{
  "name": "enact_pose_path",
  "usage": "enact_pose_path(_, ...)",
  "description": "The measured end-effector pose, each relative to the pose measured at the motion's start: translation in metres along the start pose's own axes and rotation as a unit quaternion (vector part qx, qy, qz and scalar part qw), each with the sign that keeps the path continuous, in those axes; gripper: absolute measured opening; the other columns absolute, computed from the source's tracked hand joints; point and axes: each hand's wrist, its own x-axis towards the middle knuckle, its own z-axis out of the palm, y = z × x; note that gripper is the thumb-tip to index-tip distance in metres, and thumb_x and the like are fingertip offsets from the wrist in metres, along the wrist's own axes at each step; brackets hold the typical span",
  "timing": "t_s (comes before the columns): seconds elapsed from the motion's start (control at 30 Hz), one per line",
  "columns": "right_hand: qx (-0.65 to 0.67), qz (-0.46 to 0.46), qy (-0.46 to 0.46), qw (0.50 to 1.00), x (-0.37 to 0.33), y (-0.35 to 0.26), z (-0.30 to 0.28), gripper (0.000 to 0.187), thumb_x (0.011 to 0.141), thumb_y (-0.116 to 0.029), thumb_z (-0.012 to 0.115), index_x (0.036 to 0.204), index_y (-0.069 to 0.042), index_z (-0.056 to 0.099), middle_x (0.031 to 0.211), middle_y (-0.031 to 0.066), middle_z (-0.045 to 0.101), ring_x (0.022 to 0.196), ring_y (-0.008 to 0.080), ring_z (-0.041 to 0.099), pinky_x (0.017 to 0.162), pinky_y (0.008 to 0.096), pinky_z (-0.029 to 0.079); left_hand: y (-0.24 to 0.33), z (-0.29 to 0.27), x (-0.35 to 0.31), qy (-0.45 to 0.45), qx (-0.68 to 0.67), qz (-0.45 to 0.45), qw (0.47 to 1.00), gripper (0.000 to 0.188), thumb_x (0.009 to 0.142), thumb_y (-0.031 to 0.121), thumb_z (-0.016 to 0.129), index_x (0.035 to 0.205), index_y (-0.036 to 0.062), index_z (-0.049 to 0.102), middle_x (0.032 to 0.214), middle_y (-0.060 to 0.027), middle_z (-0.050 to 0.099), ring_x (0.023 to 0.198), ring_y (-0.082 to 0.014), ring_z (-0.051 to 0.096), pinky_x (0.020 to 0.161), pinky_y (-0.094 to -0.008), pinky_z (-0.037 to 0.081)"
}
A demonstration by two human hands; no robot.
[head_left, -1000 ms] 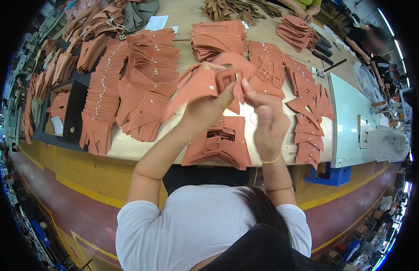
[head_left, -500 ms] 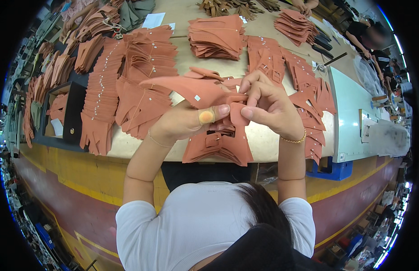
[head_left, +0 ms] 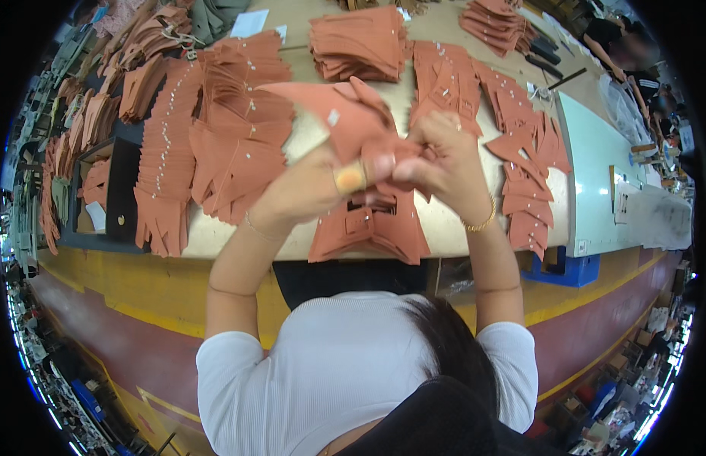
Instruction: The person repeatedly picks up reddish-brown leather pieces from a table, aligns them with metal buckles, and secures them with pins. The person stacks the assembled pieces into neat piles on the table.
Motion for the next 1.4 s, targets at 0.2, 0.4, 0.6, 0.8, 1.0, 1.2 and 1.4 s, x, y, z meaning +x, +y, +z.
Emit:
enact_pose_path(0.2,0.130,0.079,0.138,0.979,-0.002,-0.010,0.006,0.042,0.077,-0.039,0.075,0.067,-0.005,0.054,0.056,0.0073,0.050,0.048,0.0215,0.044,0.057,0.0315,0.038,0.013,0.003,0.012,0.037,-0.077,0.126,0.988,0.040,0.086,0.012,0.069,0.119,-0.0004,0.053,0.097,-0.0032,0.062,0.081,-0.0083,0.056,0.069,-0.0237,0.047)
enact_pose_path(0.4,-0.225,-0.230,0.318,0.892,0.043,-0.010,-0.019,0.025,0.085,-0.024,0.070,0.088,-0.003,0.057,0.069,0.0041,0.059,0.061,0.0122,0.056,0.056,0.0242,0.044,0.036,0.010,0.010,0.160,0.141,0.283,0.935,0.044,0.085,0.013,0.066,0.124,-0.0040,0.054,0.109,-0.0094,0.063,0.098,-0.0150,0.061,0.088,-0.0273,0.047)
enact_pose_path(0.6,-0.219,-0.219,0.143,0.940,0.062,-0.045,-0.053,0.028,0.073,-0.025,0.078,0.078,-0.004,0.060,0.078,0.0066,0.056,0.073,0.0200,0.057,0.066,0.0319,0.047,0.068,0.008,0.004,0.000,0.372,0.216,0.903,0.059,0.082,0.011,0.069,0.133,0.0001,0.043,0.114,-0.0099,0.061,0.105,-0.0160,0.058,0.091,-0.0273,0.046)
enact_pose_path(0.8,-0.141,-0.133,0.024,0.981,0.038,-0.055,-0.059,0.023,0.077,-0.022,0.076,0.080,-0.004,0.061,0.073,0.0054,0.059,0.061,0.0193,0.055,0.054,0.0285,0.042,0.046,-0.010,-0.012,0.007,0.248,0.151,0.957,0.048,0.070,0.017,0.079,0.111,-0.0008,0.061,0.095,-0.0018,0.063,0.091,-0.0098,0.058,0.079,-0.0244,0.047)
enact_pose_path(1.0,0.144,0.105,0.043,0.983,-0.010,-0.041,-0.044,0.022,0.089,-0.013,0.067,0.101,-0.004,0.050,0.075,-0.0008,0.058,0.064,0.0027,0.050,0.055,0.0168,0.038,0.054,-0.053,-0.041,0.012,0.158,0.030,0.987,0.046,0.069,0.008,0.079,0.108,0.0002,0.056,0.093,-0.0029,0.063,0.087,-0.0102,0.059,0.081,-0.0268,0.048)
enact_pose_path(1.2,0.298,0.299,0.064,0.904,-0.067,0.006,0.003,0.018,0.093,-0.015,0.062,0.092,-0.004,0.049,0.067,0.0038,0.061,0.054,0.0044,0.055,0.046,0.0215,0.038,-0.016,-0.067,-0.023,0.093,0.141,-0.031,0.985,0.043,0.075,0.009,0.075,0.113,0.0041,0.056,0.104,-0.0080,0.061,0.092,-0.0123,0.057,0.083,-0.0273,0.048)
enact_pose_path(1.4,0.113,0.447,-0.041,0.886,-0.123,0.059,0.064,0.030,0.088,-0.028,0.065,0.104,-0.005,0.054,0.068,0.0087,0.058,0.060,0.0202,0.056,0.056,0.0328,0.041,-0.096,-0.101,0.004,0.093,0.238,-0.223,0.941,0.045,0.081,0.017,0.073,0.121,0.0059,0.056,0.093,-0.0033,0.058,0.083,-0.0093,0.056,0.076,-0.0232,0.045)
